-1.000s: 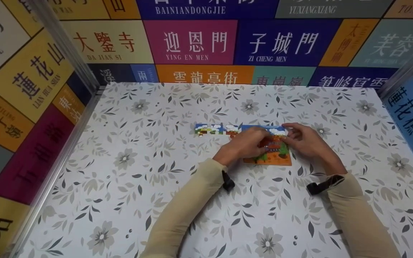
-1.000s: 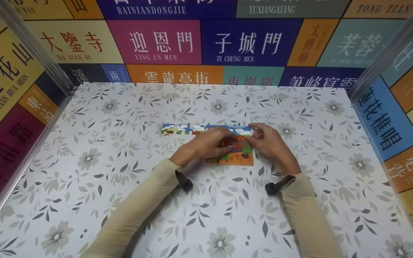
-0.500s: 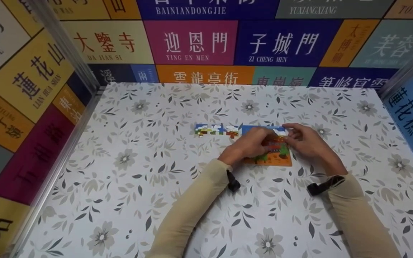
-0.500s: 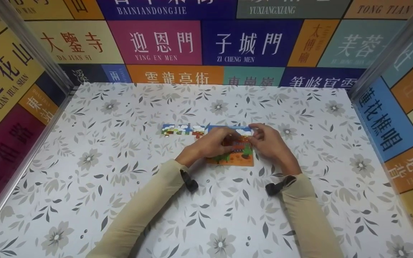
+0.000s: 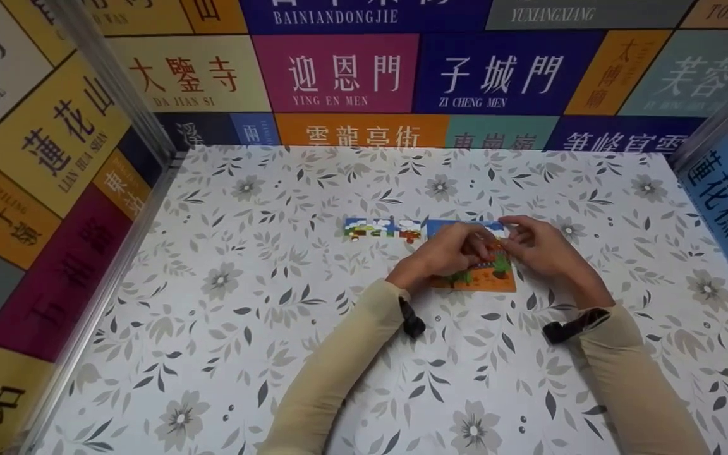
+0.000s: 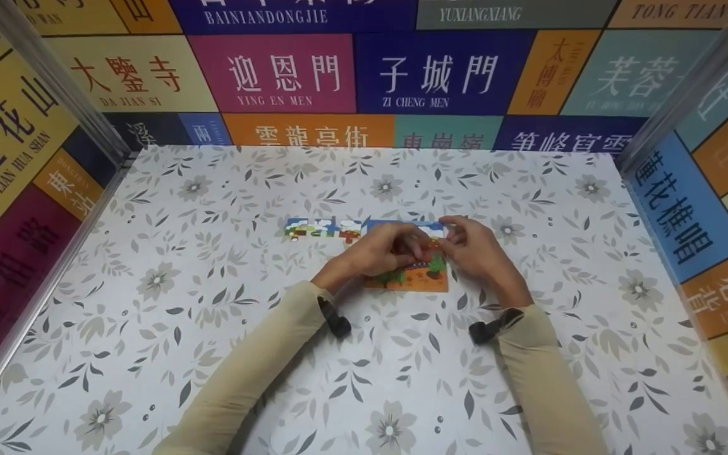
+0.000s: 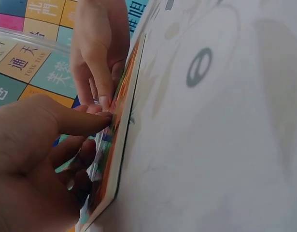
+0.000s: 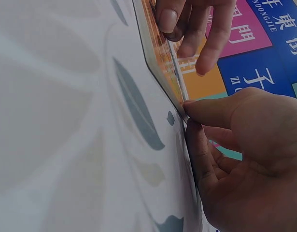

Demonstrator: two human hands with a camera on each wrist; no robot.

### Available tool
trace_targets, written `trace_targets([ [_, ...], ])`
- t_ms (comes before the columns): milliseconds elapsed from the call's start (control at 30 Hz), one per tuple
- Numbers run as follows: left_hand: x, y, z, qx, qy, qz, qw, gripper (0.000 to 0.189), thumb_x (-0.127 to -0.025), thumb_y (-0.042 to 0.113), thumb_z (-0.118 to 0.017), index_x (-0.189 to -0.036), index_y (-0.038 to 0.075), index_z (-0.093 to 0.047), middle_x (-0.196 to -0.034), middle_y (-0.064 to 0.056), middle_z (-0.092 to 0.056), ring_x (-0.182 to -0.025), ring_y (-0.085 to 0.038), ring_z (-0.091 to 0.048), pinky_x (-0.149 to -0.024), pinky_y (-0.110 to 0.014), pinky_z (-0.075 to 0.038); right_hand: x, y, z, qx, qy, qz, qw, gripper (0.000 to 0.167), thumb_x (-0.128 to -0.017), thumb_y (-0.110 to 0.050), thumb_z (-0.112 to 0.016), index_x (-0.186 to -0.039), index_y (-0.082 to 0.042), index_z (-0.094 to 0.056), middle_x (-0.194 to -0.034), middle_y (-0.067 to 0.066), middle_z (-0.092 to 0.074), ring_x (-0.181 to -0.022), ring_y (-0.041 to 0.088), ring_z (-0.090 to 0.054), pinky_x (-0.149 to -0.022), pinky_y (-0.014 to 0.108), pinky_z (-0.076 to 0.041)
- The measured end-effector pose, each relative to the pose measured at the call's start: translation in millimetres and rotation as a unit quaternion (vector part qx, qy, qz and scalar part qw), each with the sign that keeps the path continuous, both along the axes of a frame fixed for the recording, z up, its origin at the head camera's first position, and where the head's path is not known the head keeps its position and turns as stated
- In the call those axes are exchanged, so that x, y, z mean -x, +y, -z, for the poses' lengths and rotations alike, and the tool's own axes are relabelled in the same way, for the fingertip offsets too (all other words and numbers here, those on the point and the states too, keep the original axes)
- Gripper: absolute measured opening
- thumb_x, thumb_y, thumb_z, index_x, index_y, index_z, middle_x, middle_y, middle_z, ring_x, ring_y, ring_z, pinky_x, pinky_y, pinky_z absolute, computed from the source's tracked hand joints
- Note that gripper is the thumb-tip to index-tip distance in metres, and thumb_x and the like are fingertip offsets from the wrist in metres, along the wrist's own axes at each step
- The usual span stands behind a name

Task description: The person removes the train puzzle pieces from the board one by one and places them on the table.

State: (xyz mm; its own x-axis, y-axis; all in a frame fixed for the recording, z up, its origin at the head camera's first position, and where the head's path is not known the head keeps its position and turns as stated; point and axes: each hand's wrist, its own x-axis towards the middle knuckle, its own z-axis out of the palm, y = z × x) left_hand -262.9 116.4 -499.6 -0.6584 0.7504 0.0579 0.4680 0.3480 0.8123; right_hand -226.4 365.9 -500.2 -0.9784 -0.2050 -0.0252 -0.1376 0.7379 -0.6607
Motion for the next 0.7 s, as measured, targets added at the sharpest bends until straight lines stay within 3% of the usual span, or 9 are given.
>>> trace_targets([
  [267, -1.3, -1.2, -2.2, 0.042, 0.045, -0.011, 0.998, 0.038, -0.102, 0.007, -0.075, -0.139, 0.01, -0.069, -0.134, -0.007, -0.073, -0.113, -0.017, -0.067, -0.094, -0.022, -0.052, -0.1, -0.7, -0.4, -0.001, -0.003, 0.007, 1.0, 0.051, -0.109, -0.026, -0.068, -0.156, -0.008, -0.058, -0.119, 0.02, -0.073, -0.11, 0.036, -0.073, -0.082, 0.011, -0.047],
  [533, -0.2, 1.1, -1.6, 0.038, 0.011, -0.011, 0.9991, 0.04, -0.101, 0.003, -0.073, -0.14, 0.012, -0.069, -0.135, -0.006, -0.074, -0.125, -0.016, -0.069, -0.101, -0.021, -0.053, 0.9, -1.1, 0.4, -0.01, -0.012, 0.011, 0.9998, 0.05, -0.11, -0.025, -0.066, -0.157, -0.011, -0.057, -0.117, 0.018, -0.072, -0.109, 0.031, -0.071, -0.083, 0.016, -0.049],
  [700, 1.0, 2.3, -1.4, 0.036, -0.002, -0.01, 0.9993, 0.044, -0.101, 0.002, -0.073, -0.143, 0.014, -0.066, -0.134, -0.006, -0.073, -0.117, -0.014, -0.069, -0.092, -0.021, -0.054, -0.5, -2.3, -2.0, -0.005, -0.013, 0.006, 0.9999, 0.051, -0.11, -0.026, -0.066, -0.157, -0.009, -0.056, -0.118, 0.019, -0.071, -0.111, 0.034, -0.071, -0.085, 0.015, -0.048],
])
